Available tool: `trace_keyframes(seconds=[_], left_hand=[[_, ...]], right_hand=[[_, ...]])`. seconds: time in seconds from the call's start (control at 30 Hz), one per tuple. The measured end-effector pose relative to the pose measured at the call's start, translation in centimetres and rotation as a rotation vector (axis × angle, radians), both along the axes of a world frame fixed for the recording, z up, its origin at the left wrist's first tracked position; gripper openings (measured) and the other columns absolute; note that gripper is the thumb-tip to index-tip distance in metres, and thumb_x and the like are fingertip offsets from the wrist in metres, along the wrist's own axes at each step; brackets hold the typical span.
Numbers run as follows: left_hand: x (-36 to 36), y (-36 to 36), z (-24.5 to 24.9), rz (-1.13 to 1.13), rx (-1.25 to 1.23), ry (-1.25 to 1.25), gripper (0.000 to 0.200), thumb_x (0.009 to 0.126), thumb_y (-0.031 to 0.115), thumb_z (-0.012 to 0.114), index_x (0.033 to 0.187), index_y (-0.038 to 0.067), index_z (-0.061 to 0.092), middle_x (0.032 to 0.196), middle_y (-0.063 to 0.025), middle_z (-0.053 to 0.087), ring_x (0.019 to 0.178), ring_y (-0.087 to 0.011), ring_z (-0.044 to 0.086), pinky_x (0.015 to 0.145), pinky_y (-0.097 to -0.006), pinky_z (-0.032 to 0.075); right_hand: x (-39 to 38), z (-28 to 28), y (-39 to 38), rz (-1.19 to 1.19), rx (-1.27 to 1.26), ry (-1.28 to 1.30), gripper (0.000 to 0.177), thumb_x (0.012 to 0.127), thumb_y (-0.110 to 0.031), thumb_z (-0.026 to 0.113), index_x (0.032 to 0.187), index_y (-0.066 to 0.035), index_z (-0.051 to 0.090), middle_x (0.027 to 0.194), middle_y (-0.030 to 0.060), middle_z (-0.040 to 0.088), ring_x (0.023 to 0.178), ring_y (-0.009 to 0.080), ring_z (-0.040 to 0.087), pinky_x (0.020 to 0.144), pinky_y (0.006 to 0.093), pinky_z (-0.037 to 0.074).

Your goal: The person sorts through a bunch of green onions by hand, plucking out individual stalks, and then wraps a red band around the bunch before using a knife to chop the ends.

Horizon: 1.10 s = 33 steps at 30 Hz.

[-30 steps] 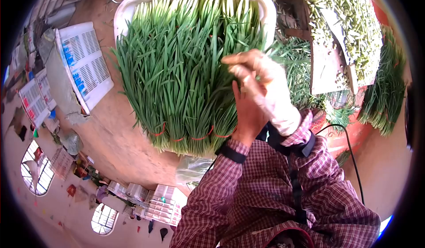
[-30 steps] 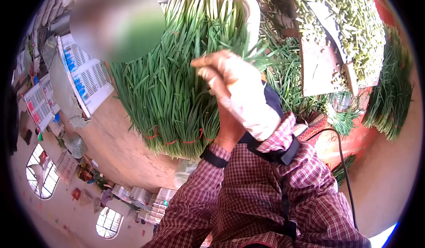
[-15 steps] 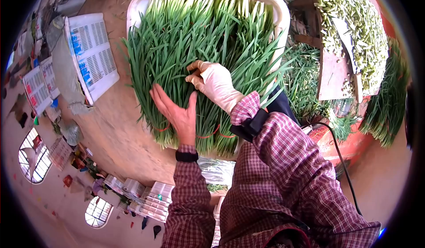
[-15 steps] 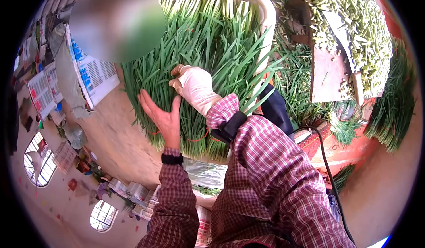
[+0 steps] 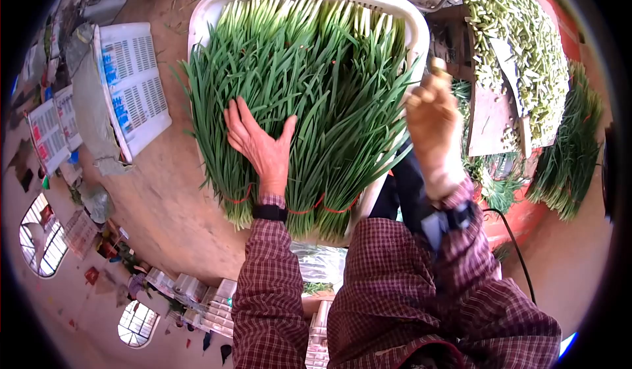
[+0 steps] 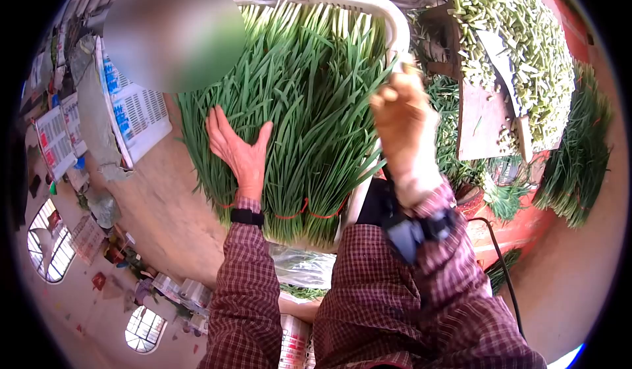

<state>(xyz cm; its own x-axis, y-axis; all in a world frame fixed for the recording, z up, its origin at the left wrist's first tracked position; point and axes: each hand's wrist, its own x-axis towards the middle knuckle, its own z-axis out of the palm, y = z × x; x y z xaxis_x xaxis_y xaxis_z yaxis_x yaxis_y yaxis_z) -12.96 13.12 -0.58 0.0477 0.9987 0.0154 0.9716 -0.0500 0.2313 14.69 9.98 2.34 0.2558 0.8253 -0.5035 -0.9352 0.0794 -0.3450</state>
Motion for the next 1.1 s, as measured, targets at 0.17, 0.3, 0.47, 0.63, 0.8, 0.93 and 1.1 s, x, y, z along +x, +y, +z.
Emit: trace_keyframes(seconds=[0.17,0.3,0.47,0.63,0.8,0.93,1.1], left_hand=[[-2.8,4.8,-0.6,0.052,0.022,0.180,0.084,0.066,0.028,0.081,0.137,0.003,0.044,0.132,-0.0180,0.050,0.128,-0.0352,0.041,0.104,-0.0501,0.033],[-5.8,5.8,-0.4,0.244,-0.031,-0.379,0.048,0.074,0.014,0.074,0.116,-0.002,0.059,0.107,-0.0135,0.066,0.098,-0.0252,0.059,0.090,-0.0359,0.045],[-6.1,5.7,-0.2,0.500,-0.058,-0.861,0.031,0.082,0.002,0.068,0.112,-0.005,0.060,0.103,-0.0047,0.067,0.087,-0.0145,0.059,0.083,-0.0290,0.047],[-6.6,5.6,0.1,0.637,-0.083,-1.097,0.032,0.080,0.001,0.070,0.111,-0.003,0.062,0.104,-0.0059,0.066,0.090,-0.0153,0.060,0.082,-0.0304,0.049],[-8.6,5.4,-0.4,0.785,-0.092,-1.205,0.035,0.080,0.004,0.074,0.112,-0.003,0.061,0.108,-0.0064,0.065,0.093,-0.0173,0.062,0.083,-0.0334,0.051],[-8.5,5.2,0.4,0.854,-0.143,-1.342,0.036,0.081,0.006,0.075,0.113,-0.003,0.062,0.111,-0.0064,0.065,0.095,-0.0173,0.061,0.084,-0.0332,0.051],[-8.8,5.0,0.3,0.839,-0.189,-1.404,0.037,0.080,0.008,0.076,0.114,0.001,0.062,0.114,-0.0052,0.064,0.098,-0.0166,0.061,0.087,-0.0338,0.051]], right_hand=[[2.2,4.2,-8.0,0.078,-0.250,0.199,0.045,0.097,-0.033,0.058,0.133,-0.007,0.051,0.095,0.0008,0.060,0.078,0.0106,0.056,0.071,0.0273,0.051],[-1.3,6.2,-7.9,0.828,-0.412,-0.447,0.034,0.100,-0.029,0.051,0.124,-0.006,0.060,0.084,-0.0007,0.061,0.074,0.0093,0.060,0.070,0.0220,0.050],[-8.0,4.1,-0.6,0.915,0.266,-1.553,0.037,0.085,-0.018,0.065,0.122,-0.013,0.062,0.100,0.0025,0.065,0.091,0.0195,0.063,0.089,0.0322,0.049],[-15.7,-1.4,7.6,0.836,0.505,-1.996,0.042,0.084,-0.030,0.066,0.125,-0.024,0.060,0.127,0.0009,0.057,0.127,0.0246,0.044,0.113,0.0551,0.024],[-12.0,-6.4,7.0,1.354,0.268,-2.140,0.052,0.089,-0.048,0.054,0.137,-0.029,0.050,0.141,-0.0009,0.048,0.137,0.0265,0.035,0.116,0.0566,0.016],[-9.1,-8.3,4.2,1.207,0.279,-2.121,0.049,0.089,-0.047,0.054,0.134,-0.026,0.053,0.136,-0.0009,0.051,0.134,0.0252,0.037,0.113,0.0559,0.020],[-9.6,-6.4,6.1,0.989,0.163,-1.975,0.039,0.087,-0.033,0.063,0.124,-0.020,0.061,0.122,0.0011,0.060,0.119,0.0253,0.050,0.108,0.0471,0.029]])
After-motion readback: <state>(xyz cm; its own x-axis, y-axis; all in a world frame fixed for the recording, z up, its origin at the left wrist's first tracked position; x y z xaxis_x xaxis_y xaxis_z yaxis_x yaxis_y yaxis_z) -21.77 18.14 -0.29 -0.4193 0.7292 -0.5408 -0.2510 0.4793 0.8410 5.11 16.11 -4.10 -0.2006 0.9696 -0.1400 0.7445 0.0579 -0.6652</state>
